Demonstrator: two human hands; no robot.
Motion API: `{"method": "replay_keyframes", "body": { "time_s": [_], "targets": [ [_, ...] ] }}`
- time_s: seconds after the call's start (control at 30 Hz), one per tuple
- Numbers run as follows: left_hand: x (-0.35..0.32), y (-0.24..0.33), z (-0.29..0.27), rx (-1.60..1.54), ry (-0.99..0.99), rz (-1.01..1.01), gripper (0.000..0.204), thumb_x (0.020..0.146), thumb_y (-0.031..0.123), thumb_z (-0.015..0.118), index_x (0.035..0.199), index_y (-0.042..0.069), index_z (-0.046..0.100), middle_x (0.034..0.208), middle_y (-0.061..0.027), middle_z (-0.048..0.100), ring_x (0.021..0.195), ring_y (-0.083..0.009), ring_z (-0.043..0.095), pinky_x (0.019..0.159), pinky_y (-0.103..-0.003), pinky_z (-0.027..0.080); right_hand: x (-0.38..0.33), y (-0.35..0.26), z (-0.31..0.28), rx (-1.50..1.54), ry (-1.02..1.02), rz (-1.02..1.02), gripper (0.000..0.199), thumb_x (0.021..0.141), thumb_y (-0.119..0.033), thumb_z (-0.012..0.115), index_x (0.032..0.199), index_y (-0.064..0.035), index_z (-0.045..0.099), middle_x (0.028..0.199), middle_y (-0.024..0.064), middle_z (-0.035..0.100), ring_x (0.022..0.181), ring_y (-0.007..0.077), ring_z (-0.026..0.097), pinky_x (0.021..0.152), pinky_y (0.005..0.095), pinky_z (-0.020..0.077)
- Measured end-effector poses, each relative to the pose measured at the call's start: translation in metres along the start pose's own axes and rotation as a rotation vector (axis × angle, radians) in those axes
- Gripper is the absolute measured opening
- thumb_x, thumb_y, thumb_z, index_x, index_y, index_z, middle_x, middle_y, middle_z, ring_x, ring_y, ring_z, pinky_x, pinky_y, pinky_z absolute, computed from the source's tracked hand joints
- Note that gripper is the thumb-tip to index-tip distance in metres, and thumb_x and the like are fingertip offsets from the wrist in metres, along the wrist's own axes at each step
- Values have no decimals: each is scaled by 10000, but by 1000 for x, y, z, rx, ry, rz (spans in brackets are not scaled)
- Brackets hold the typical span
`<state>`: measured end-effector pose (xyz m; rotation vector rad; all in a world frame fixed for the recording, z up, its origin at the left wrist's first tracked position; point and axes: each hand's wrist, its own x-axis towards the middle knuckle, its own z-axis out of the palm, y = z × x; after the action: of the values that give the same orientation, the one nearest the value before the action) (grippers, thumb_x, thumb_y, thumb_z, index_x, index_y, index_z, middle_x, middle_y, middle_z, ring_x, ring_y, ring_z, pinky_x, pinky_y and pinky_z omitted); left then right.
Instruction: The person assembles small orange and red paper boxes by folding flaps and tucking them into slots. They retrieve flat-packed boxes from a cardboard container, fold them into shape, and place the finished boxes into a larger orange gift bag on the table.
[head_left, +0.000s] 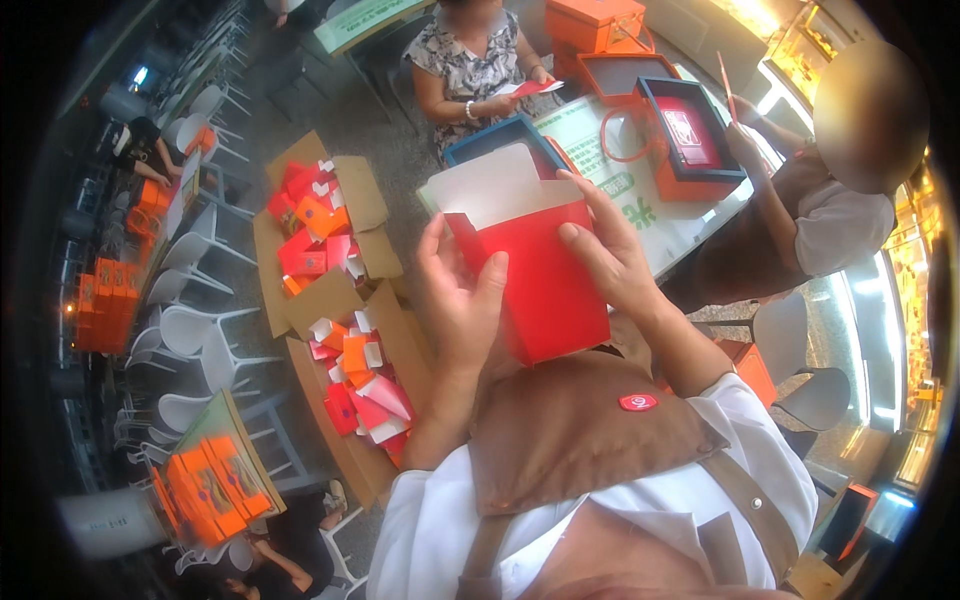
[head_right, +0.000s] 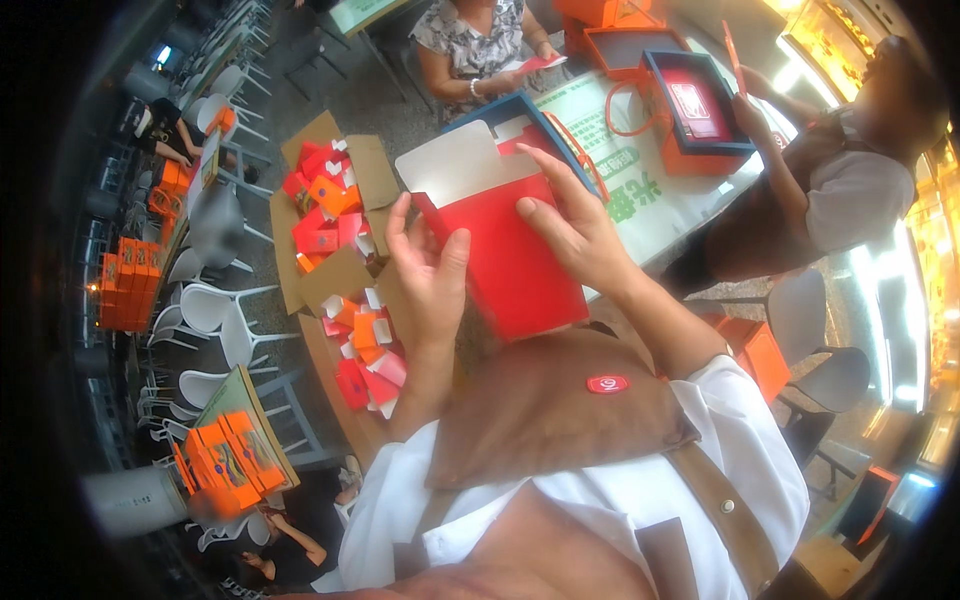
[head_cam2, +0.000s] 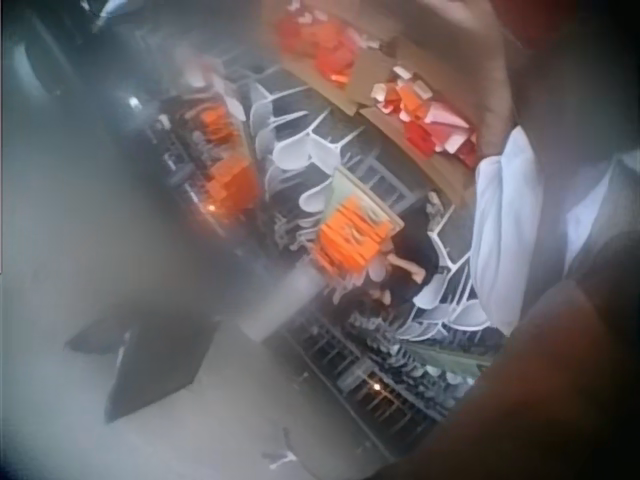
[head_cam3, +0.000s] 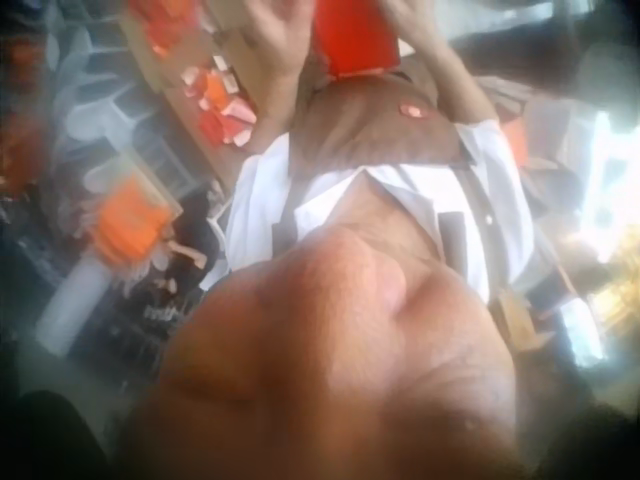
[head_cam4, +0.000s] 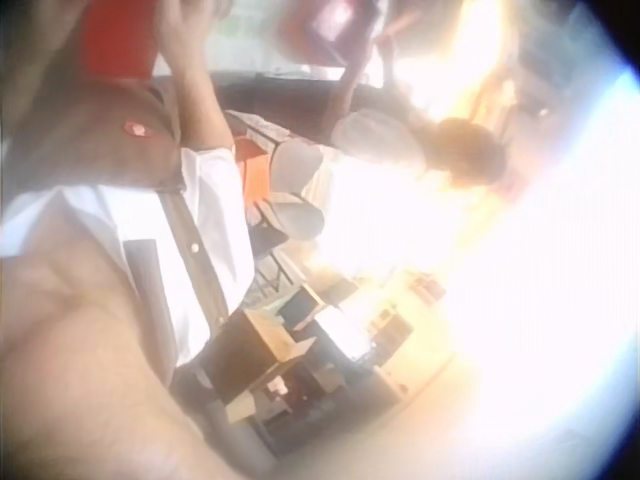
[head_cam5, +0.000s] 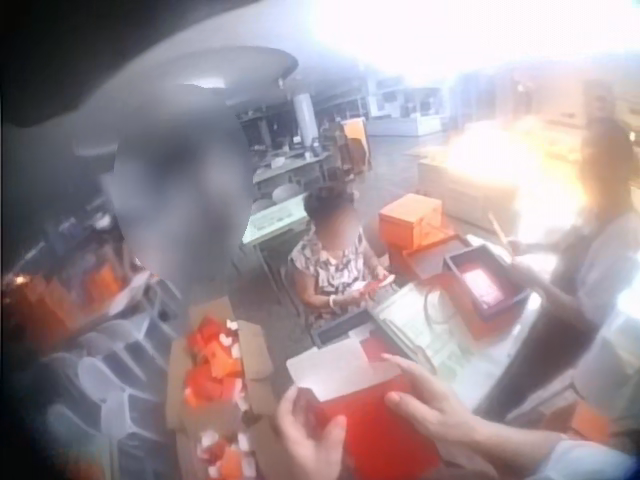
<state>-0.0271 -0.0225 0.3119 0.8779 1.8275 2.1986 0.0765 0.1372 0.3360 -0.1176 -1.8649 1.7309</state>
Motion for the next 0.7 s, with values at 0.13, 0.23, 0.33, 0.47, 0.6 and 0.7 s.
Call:
{"method": "replay_keyframes", "body": {
  "time_s": [0.13,0.23,0.33,0.47,0.6,0.7],
  "targets": [
    [4,1,8,-115,-18,-32,626,932,94,664,1439,-25,317,1343,-211,534,1217,-247,559,1036,-371,464,4,3,-3,-49,30,-59,488,1046,-261,498,1473,-30,440,1397,73,523,1307,177,461,1099,313,353],
    [4,-1,5,-128,-72,-37,581,943,92,621,1434,-24,331,1332,-204,539,1205,-238,562,1034,-363,461,3,10,-2,206,65,129,459,1059,-275,459,1452,-37,474,1399,81,529,1294,181,483,1082,307,374],
    [5,0,4,-127,-119,-12,540,951,102,587,1426,-25,363,1324,-180,541,1202,-232,558,1032,-359,457,2,12,0,372,88,248,422,1063,-257,451,1419,-39,511,1367,88,553,1259,180,513,1056,300,401],
    [3,-22,12,36,-156,-13,495,959,117,566,1409,-29,420,1330,-146,536,1192,-231,552,1019,-353,453,-17,9,-1,555,235,319,377,1062,-251,460,1365,-44,547,1182,80,624,1144,152,555,1005,298,434],
    [5,-27,4,57,-148,-17,471,1001,117,527,1437,6,388,1320,-136,539,1102,-204,560,926,-329,486,-3,103,-30,-901,108,-347,433,811,-139,677,1241,-119,628,1255,123,635,1185,329,586,998,453,455],
    [13,-6,7,243,-242,-17,471,1043,259,496,1444,33,397,1304,-156,551,1118,-232,571,936,-343,488,1,19,-26,-1,55,91,309,1067,-277,451,1199,-57,623,1097,69,640,1098,166,560,985,312,432]
  ]
}}
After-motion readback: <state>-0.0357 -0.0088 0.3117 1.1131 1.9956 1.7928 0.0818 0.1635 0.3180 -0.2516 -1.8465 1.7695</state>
